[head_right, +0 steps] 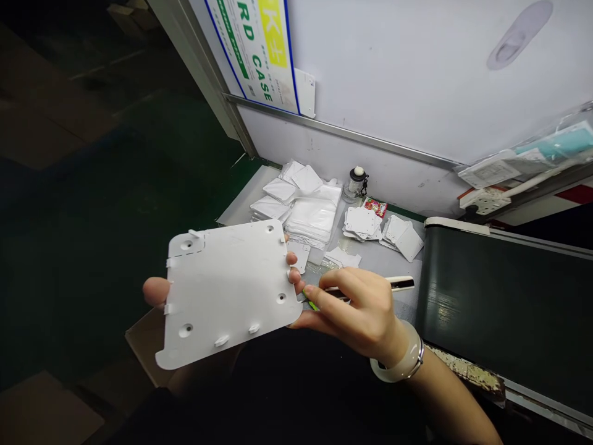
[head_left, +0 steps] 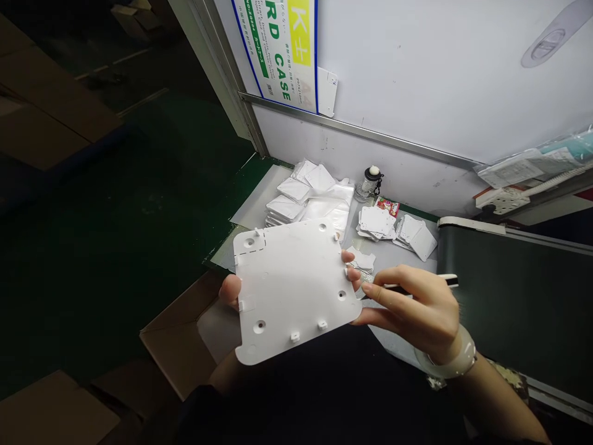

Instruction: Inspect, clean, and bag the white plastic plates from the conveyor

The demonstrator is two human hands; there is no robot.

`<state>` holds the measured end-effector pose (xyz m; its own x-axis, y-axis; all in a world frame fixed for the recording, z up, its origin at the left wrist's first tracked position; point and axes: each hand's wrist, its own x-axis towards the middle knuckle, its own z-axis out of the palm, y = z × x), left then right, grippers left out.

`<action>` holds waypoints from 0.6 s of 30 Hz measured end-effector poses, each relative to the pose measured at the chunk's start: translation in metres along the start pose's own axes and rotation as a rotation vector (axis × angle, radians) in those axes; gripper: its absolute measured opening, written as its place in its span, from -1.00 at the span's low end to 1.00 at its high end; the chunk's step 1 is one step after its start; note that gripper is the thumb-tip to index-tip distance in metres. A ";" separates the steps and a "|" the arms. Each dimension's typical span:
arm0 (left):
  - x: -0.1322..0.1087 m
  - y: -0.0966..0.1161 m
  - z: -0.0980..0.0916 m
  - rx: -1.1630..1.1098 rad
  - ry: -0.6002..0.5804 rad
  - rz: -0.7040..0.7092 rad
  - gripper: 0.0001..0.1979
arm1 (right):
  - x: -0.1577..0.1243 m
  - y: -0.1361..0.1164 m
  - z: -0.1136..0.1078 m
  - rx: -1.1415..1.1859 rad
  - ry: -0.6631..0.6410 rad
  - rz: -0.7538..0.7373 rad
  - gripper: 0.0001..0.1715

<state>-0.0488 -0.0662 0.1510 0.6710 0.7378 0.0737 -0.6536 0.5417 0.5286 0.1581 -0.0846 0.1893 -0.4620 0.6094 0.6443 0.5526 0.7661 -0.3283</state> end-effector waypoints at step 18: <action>0.007 -0.004 0.006 -0.277 0.020 0.048 0.06 | -0.003 0.002 0.003 -0.020 -0.001 0.007 -0.85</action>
<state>-0.0397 -0.0657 0.1546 0.6319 0.7714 0.0748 -0.7570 0.5936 0.2732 0.1585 -0.0842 0.1840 -0.4584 0.6150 0.6416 0.5698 0.7574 -0.3189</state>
